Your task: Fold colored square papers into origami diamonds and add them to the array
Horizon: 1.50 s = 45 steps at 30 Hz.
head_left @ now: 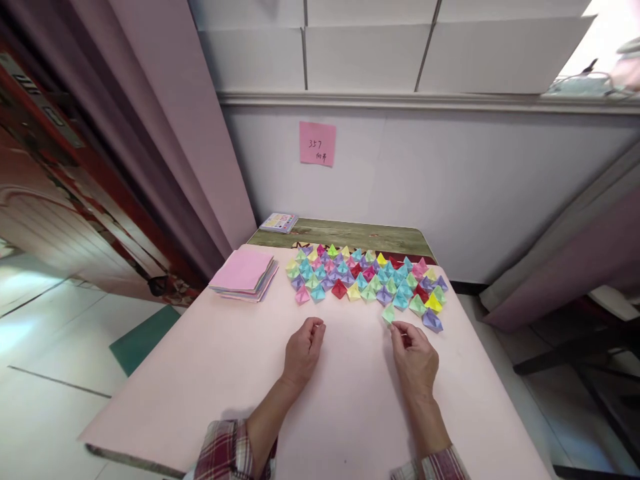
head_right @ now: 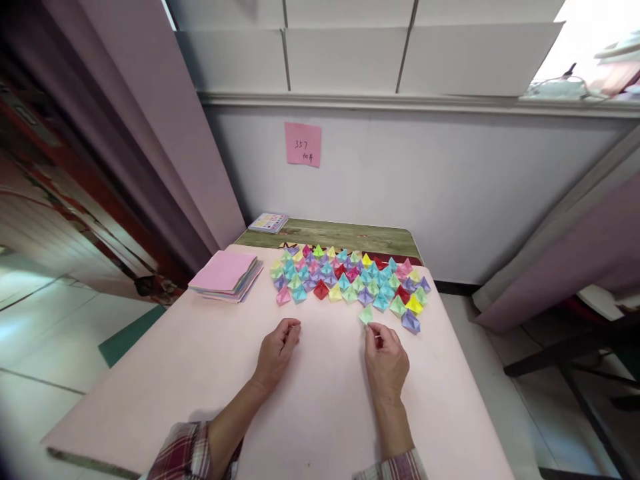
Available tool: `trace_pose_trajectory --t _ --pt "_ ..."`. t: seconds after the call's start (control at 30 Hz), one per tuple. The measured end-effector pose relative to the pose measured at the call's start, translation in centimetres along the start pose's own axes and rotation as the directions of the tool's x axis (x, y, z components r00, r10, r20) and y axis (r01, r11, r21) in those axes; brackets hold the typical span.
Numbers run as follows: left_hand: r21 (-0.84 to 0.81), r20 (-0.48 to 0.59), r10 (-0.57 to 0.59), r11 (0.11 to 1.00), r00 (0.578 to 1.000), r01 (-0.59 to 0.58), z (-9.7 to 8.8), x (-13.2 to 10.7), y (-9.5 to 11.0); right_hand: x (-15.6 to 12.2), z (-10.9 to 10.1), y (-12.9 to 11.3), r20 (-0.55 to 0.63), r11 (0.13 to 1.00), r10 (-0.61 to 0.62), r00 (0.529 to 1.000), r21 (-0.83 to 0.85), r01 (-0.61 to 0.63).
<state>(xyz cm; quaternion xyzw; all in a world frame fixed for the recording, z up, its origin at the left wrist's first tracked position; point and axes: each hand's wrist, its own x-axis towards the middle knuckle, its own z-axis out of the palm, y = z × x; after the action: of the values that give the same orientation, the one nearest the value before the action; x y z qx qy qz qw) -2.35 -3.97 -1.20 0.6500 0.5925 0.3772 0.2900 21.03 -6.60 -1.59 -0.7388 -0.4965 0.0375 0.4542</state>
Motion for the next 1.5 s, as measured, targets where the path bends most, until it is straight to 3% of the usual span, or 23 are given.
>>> trace_pose_trajectory --t 0.2,0.43,0.67,0.97,1.1,1.5 --pt "0.07 0.036 0.004 0.998 0.999 -0.006 -0.1 0.2 0.2 1.3 -1.7 2.8 -0.091 0.976 -0.095 0.991 -0.206 0.075" --pt "0.082 0.079 0.015 0.996 0.997 -0.021 -0.3 0.3 0.1 1.5 -0.8 4.3 -0.093 0.943 -0.146 0.985 -0.315 0.11" --pt "0.087 0.095 0.018 0.996 0.995 -0.026 -0.6 0.3 -0.1 2.2 -0.5 4.9 -0.07 0.958 -0.064 0.996 -0.283 0.041" --pt "0.004 0.089 0.018 1.0 0.996 -0.019 -0.5 0.5 -0.6 2.2 -0.7 5.4 -0.133 0.985 0.034 0.991 -0.163 -0.055" --pt "0.069 0.067 0.015 0.997 0.998 -0.019 -0.1 0.6 -0.6 2.4 -1.2 6.1 -0.121 0.986 0.107 0.987 -0.114 -0.121" --pt "0.168 0.049 0.055 0.984 0.997 -0.063 0.4 0.7 -0.2 2.4 -1.9 5.9 -0.153 0.986 0.142 0.978 -0.067 -0.154"
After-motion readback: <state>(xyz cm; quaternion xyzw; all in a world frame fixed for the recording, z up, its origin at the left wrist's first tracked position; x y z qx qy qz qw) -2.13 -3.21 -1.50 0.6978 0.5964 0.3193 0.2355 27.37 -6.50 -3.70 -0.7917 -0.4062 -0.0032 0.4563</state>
